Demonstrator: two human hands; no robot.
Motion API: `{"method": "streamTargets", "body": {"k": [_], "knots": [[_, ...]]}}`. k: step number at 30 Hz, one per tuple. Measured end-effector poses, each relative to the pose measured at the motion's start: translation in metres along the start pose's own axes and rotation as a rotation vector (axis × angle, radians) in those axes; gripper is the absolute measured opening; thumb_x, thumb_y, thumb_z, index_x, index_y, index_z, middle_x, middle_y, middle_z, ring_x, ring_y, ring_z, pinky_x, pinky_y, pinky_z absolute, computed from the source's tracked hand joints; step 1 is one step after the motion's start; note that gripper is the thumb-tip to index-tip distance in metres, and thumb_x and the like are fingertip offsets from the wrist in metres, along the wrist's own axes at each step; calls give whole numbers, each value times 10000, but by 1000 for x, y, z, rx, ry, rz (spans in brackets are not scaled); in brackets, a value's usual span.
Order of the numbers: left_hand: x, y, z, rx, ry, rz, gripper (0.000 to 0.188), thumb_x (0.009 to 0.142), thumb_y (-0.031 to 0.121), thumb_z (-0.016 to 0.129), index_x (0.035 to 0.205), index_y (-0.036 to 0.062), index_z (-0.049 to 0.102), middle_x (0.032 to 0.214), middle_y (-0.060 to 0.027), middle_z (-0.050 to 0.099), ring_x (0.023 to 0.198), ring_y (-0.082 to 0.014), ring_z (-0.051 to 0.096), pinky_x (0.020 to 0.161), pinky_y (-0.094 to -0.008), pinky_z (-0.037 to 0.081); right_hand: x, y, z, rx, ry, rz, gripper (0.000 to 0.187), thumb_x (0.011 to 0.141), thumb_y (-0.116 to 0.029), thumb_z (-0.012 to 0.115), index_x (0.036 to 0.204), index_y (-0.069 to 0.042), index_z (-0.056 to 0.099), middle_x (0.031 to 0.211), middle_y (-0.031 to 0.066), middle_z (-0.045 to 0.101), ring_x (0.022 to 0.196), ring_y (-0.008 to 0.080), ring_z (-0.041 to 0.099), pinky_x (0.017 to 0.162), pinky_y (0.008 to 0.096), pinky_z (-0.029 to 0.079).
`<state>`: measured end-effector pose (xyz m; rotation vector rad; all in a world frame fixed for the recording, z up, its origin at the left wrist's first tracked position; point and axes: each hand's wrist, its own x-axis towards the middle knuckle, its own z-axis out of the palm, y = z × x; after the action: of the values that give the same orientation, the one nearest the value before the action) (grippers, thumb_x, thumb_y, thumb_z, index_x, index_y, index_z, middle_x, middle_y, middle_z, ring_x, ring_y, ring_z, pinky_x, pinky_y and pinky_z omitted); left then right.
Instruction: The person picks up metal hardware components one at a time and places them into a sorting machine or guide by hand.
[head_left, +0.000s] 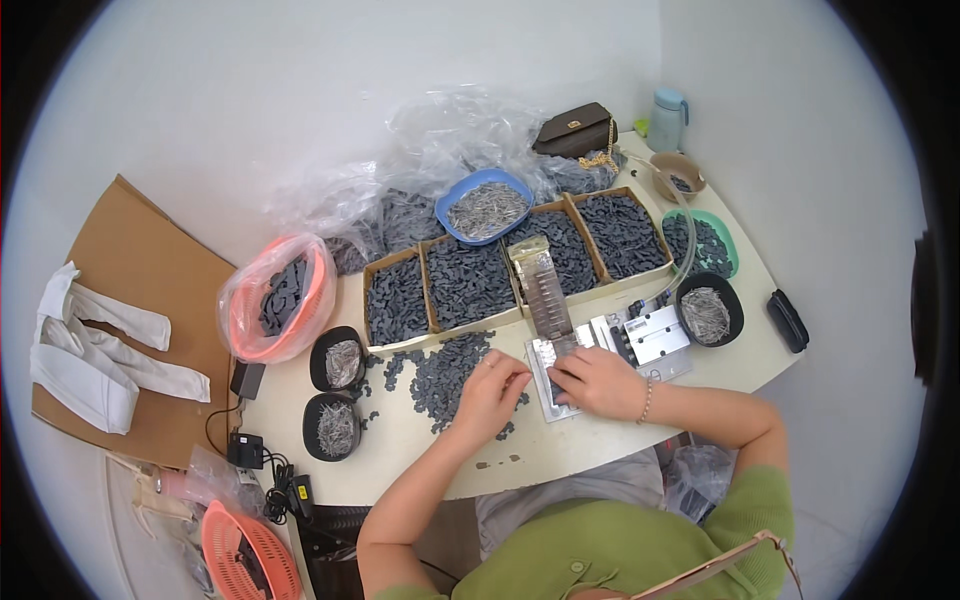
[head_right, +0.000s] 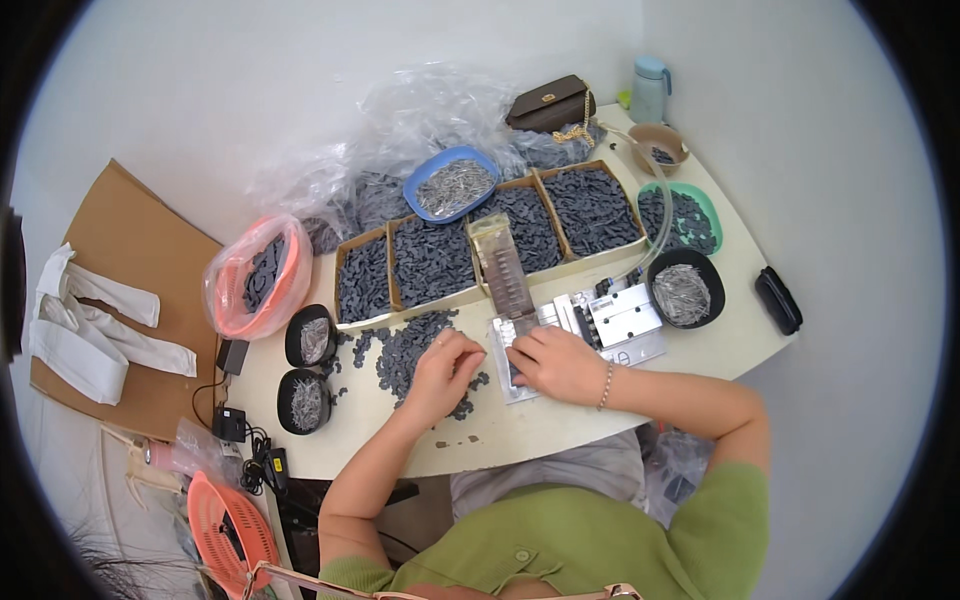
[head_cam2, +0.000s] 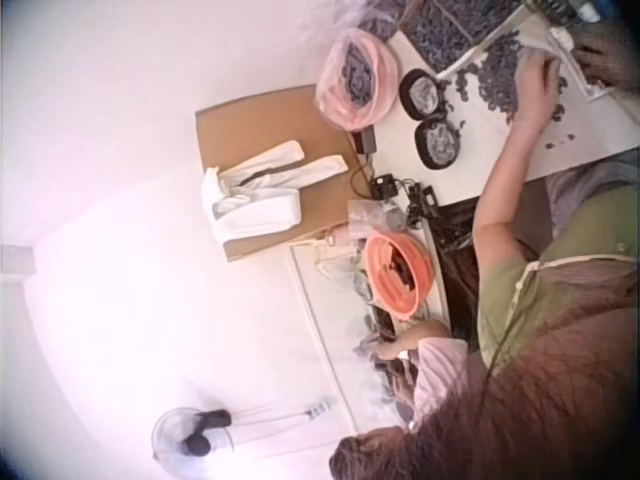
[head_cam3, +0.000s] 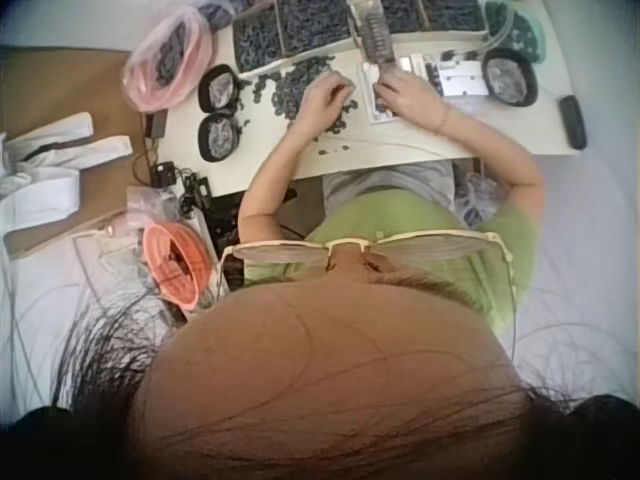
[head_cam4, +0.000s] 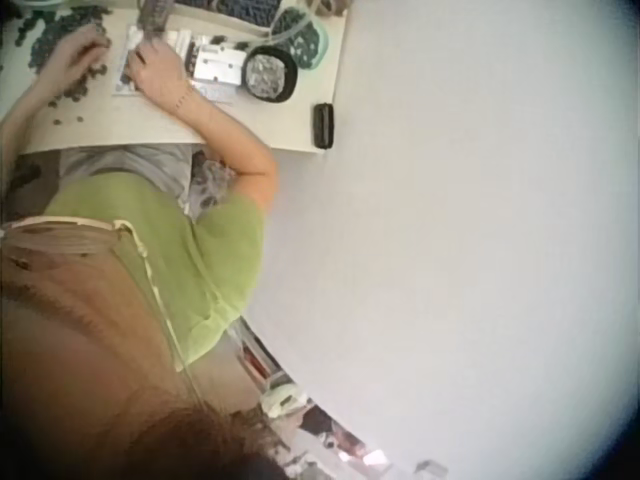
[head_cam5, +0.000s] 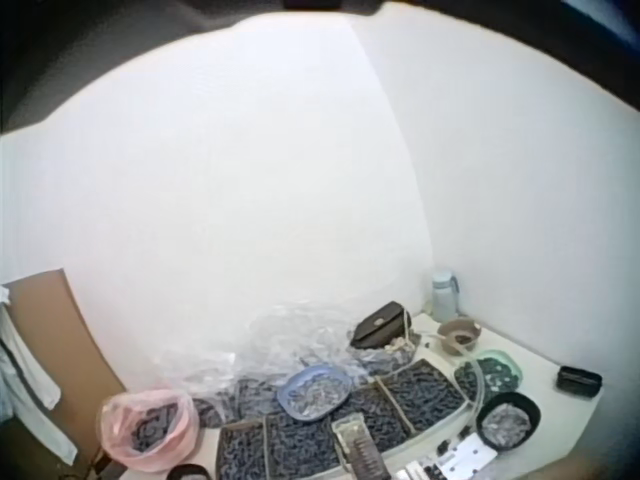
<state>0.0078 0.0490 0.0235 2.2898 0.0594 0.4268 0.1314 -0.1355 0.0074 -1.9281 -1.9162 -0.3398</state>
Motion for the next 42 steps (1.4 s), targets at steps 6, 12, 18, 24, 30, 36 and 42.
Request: {"method": "streamTargets", "body": {"k": [6, 12, 18, 24, 30, 36, 42], "knots": [[13, -10, 37, 353, 61, 361, 188, 740, 8, 638, 926, 12, 612, 931, -90, 610, 825, -254, 619, 671, -336, 517, -5, 9, -13, 193, -2, 107, 293, 811, -213, 665, 1035, -27, 638, 1028, 78, 594, 941, 256, 569, 828, 357, 477], [-5, 7, 44, 709, -39, 515, 354, 730, 60, 573, 1062, -56, 613, 1068, -180, 609, 980, -301, 605, 805, -361, 518, 11, 32, -28, 361, 55, 225, 163, 836, -151, 632, 966, -58, 666, 943, 81, 626, 887, 278, 598, 795, 366, 493], [-20, 14, 40, 712, -18, 504, 361, 762, 58, 544, 1098, -60, 603, 1143, -204, 591, 1097, -332, 567, 932, -398, 461, 69, 28, 12, 476, -118, 111, 149, 841, -137, 590, 953, -78, 668, 958, 81, 633, 925, 275, 616, 770, 373, 503], [-34, -2, 10, 454, 15, 278, 268, 738, 10, 584, 1000, 16, 641, 993, -119, 618, 913, -312, 587, 790, -388, 481, 107, 19, 61, 177, -241, -19, 133, 803, -161, 639, 910, -84, 649, 915, 60, 609, 899, 250, 615, 788, 371, 503], [-28, -43, -27, 575, 83, 173, 178, 726, -31, 627, 896, 18, 643, 868, -94, 619, 824, -290, 590, 723, -375, 485, 98, 23, 33, 244, -144, 48, 96, 815, -177, 625, 834, -83, 633, 891, 72, 600, 894, 263, 610, 762, 380, 506], [-10, -36, -19, 449, 137, 184, 122, 754, -32, 625, 861, 28, 622, 847, -93, 611, 772, -295, 607, 673, -374, 501, 40, 31, -4, 129, -174, 182, 145, 814, -206, 629, 844, -65, 619, 841, 76, 599, 843, 263, 611, 728, 372, 507], [16, -12, 11, 211, 125, 239, 111, 777, -8, 629, 878, 34, 614, 857, -97, 599, 780, -303, 615, 673, -377, 512, 6, 18, 6, -63, -34, -27, 341, 777, -233, 668, 1036, -15, 632, 988, 80, 606, 906, 231, 591, 757, 340, 496]]}}
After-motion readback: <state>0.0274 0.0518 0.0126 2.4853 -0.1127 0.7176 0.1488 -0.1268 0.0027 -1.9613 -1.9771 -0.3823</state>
